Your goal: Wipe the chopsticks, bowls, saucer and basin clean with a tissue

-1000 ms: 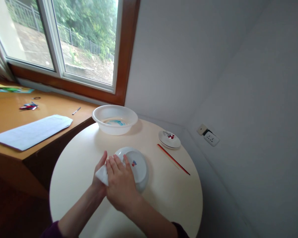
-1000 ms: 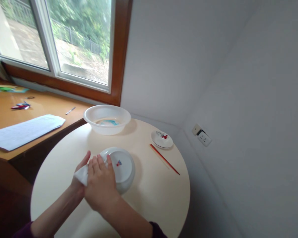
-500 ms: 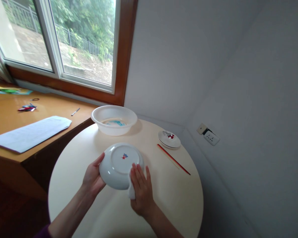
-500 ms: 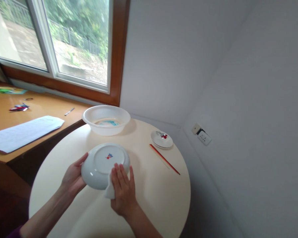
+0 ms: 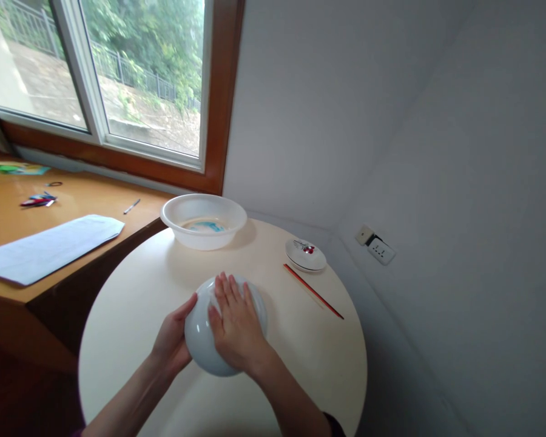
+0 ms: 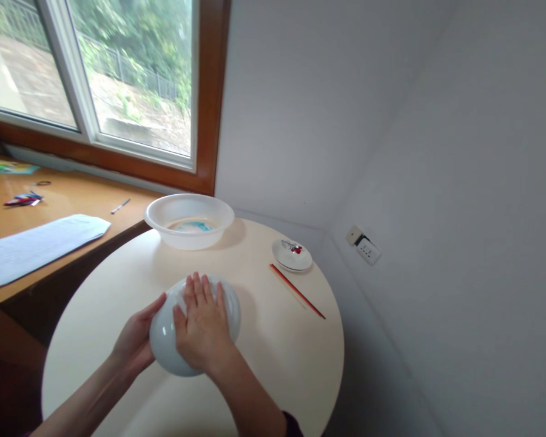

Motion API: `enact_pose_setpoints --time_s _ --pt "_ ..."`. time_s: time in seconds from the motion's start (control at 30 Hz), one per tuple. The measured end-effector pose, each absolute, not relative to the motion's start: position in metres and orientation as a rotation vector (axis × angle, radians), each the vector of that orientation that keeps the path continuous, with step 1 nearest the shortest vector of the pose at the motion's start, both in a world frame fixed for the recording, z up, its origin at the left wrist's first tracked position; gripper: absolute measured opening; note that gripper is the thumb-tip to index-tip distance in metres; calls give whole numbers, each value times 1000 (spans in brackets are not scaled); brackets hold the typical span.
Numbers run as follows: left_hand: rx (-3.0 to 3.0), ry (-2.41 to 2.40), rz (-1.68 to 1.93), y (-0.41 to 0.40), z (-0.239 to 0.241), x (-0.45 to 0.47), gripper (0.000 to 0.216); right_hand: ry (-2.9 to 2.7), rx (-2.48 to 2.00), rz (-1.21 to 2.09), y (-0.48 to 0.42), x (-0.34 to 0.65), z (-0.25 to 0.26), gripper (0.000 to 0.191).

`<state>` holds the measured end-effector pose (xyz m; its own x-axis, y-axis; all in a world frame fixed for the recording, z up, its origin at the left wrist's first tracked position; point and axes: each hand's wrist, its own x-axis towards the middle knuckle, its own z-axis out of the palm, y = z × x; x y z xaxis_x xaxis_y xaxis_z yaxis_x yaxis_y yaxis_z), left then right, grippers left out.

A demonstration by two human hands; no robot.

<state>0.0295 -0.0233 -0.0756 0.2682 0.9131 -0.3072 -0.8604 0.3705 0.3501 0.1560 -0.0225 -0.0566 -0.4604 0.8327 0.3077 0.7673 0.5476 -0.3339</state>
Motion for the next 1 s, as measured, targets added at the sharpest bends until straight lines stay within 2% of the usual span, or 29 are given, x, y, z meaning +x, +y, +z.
enact_pose_setpoints --time_s 0.17,0.37,0.5,0.73,0.83,1.0 --pt "66 573 1182 -20 -73 14 47 -2505 -1063 143 -58 157 -69 55" --pt "132 728 1223 -24 -71 10 45 -2316 -1376 71 -46 184 -94 50" --pt "122 668 1144 -26 -78 20 46 -2207 -1507 90 -20 182 -90 50" --pt "154 695 1178 -21 -70 15 46 -2486 -1058 163 -40 158 -72 54" --pt "261 809 1249 -16 -61 -2 43 -2522 -1005 196 -50 174 -93 55" --pt "551 830 1274 -2 -62 -25 34 -2275 -1292 155 -44 220 -159 56"
